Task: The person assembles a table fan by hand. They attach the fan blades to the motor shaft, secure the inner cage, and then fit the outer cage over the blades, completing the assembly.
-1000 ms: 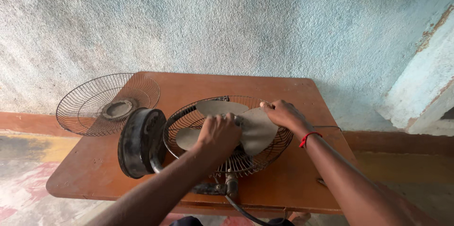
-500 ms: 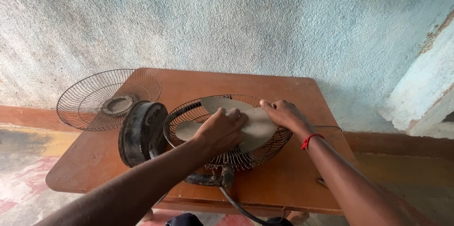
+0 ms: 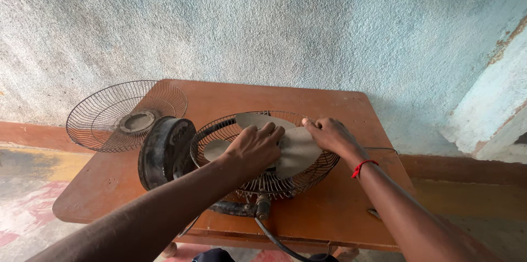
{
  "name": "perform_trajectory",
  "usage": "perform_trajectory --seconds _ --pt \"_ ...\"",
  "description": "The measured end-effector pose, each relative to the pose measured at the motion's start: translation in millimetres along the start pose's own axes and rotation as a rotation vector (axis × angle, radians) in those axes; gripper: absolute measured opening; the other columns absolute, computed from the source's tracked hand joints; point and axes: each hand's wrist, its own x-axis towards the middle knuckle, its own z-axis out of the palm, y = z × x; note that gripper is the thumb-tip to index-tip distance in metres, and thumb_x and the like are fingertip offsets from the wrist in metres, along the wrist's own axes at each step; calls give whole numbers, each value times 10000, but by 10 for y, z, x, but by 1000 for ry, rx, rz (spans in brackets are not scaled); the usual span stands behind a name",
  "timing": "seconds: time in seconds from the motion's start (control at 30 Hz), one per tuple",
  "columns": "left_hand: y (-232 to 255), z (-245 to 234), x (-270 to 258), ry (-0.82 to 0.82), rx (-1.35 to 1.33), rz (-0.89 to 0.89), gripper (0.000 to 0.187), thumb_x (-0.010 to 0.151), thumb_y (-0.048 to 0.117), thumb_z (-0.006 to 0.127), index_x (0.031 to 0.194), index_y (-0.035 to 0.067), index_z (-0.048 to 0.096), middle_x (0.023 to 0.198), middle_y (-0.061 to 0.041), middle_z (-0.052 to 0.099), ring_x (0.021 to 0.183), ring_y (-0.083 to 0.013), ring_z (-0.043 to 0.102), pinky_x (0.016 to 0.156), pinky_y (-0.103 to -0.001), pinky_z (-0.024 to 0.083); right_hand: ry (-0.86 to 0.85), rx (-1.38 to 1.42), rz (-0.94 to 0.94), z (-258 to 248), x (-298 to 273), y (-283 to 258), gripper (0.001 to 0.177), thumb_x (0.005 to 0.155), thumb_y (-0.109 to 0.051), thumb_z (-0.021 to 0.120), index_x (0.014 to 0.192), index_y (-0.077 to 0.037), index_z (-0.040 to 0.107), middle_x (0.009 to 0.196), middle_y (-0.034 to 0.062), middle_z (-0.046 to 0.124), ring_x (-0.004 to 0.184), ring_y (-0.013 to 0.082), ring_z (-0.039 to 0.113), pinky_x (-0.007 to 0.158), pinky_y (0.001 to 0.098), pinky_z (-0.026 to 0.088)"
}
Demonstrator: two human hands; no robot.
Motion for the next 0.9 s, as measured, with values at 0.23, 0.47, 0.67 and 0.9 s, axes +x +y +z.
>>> perform_trajectory --seconds 0.23,0.47,0.67,0.9 --pt "6 -35 18 -67 -90 -140 225 808 151 832 981 37 746 1309 -101 517 1189 -252 498 884 -390 531 8 28 -1 9 9 32 712 972 -674 464 891 -18 729 865 190 741 902 323 735 885 492 543" --pt "3 9 44 -12 91 57 228 857 201 805 996 25 767 1410 -212 528 1098 -285 634 741 -381 608 -25 82 49 34 5 29 594 951 -673 476 793 -130 660 733 130 706 737 231 713 747 456 568" --pt "-85 28 163 -58 -96 -90 200 852 93 801 1047 72 760 1317 -189 621 968 -245 727 719 -367 633 -10 113 16 7 -6 43 664 962 -650 472 723 -62 667 711 118 682 705 242 673 747 451 535" --pt "-307 62 132 -35 -532 -244 384 742 39 799 1116 67 714 1114 -111 723 945 -266 729 785 -392 608 -8 99 16 33 39 56 641 960 -608 511 701 -36 640 696 149 665 690 274 656 746 465 532"
